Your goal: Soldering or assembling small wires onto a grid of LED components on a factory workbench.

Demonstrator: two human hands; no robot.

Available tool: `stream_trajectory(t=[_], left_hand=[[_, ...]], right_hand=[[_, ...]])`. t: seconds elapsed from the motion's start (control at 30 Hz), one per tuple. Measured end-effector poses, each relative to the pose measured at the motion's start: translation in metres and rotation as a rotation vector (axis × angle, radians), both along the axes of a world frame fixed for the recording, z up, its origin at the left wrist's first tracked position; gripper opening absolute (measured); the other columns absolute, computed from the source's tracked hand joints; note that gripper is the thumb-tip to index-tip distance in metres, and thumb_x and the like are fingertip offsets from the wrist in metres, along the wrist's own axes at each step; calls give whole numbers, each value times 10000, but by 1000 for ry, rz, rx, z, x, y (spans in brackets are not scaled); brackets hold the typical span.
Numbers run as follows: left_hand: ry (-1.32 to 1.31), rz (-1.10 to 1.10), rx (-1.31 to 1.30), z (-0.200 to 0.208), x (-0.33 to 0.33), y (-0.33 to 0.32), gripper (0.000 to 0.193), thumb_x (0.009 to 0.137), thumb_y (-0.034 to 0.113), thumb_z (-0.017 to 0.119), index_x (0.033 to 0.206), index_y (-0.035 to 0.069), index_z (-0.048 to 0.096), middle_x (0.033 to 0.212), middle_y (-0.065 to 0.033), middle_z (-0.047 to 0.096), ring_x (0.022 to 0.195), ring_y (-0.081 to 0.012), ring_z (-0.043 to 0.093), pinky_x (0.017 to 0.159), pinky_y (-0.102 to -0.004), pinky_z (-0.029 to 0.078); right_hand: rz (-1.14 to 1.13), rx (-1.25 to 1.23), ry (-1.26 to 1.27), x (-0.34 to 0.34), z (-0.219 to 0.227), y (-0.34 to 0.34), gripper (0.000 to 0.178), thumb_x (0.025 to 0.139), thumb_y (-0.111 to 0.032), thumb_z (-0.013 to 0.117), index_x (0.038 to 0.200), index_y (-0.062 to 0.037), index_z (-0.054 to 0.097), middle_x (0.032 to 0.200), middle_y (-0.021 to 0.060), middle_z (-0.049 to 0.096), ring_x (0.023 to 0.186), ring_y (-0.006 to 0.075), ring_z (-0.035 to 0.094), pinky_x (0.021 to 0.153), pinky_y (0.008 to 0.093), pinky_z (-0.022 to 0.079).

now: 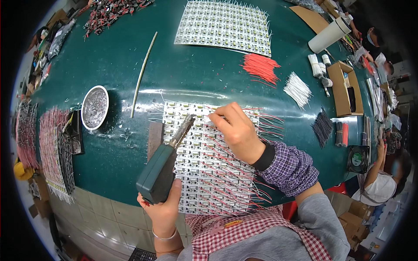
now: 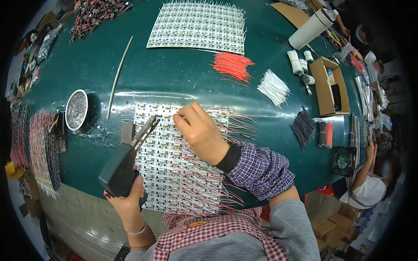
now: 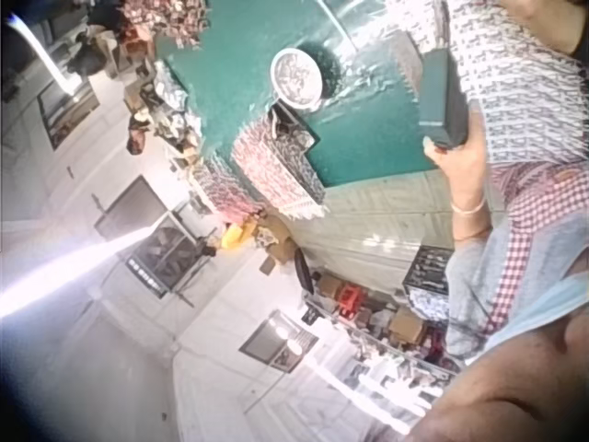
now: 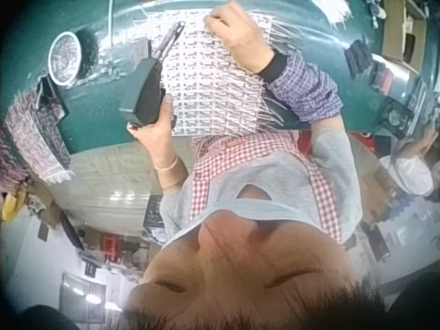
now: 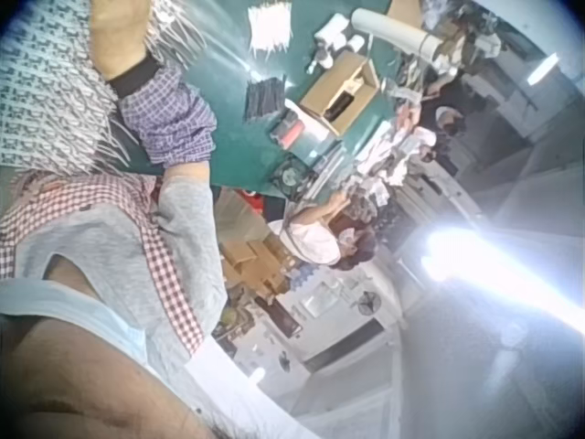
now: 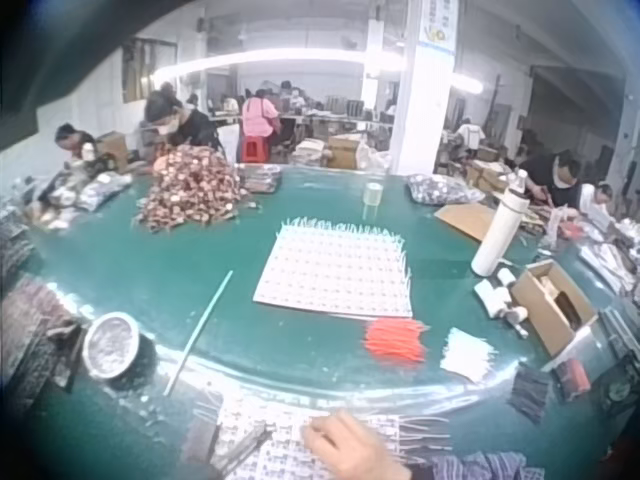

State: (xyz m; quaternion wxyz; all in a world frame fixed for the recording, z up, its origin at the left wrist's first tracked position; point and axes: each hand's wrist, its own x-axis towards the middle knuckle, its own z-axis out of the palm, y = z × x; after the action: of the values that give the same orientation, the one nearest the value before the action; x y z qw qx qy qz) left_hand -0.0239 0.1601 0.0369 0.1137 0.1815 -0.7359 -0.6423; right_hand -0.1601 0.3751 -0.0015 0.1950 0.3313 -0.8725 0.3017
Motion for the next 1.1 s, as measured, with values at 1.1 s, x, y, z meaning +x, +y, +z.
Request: stream_trajectory(t=[1.1], left_hand=[[-148,-55,14,5,-10,9,166,806,-19,776,941,-48,684,857,-60,705,719,-95,631,614,-256,482]], right_hand=[[-25,97,-3,6,-11,-6,272,731,40,637,1003,57,640,945,124,569,907,263,566,721,332,539]])
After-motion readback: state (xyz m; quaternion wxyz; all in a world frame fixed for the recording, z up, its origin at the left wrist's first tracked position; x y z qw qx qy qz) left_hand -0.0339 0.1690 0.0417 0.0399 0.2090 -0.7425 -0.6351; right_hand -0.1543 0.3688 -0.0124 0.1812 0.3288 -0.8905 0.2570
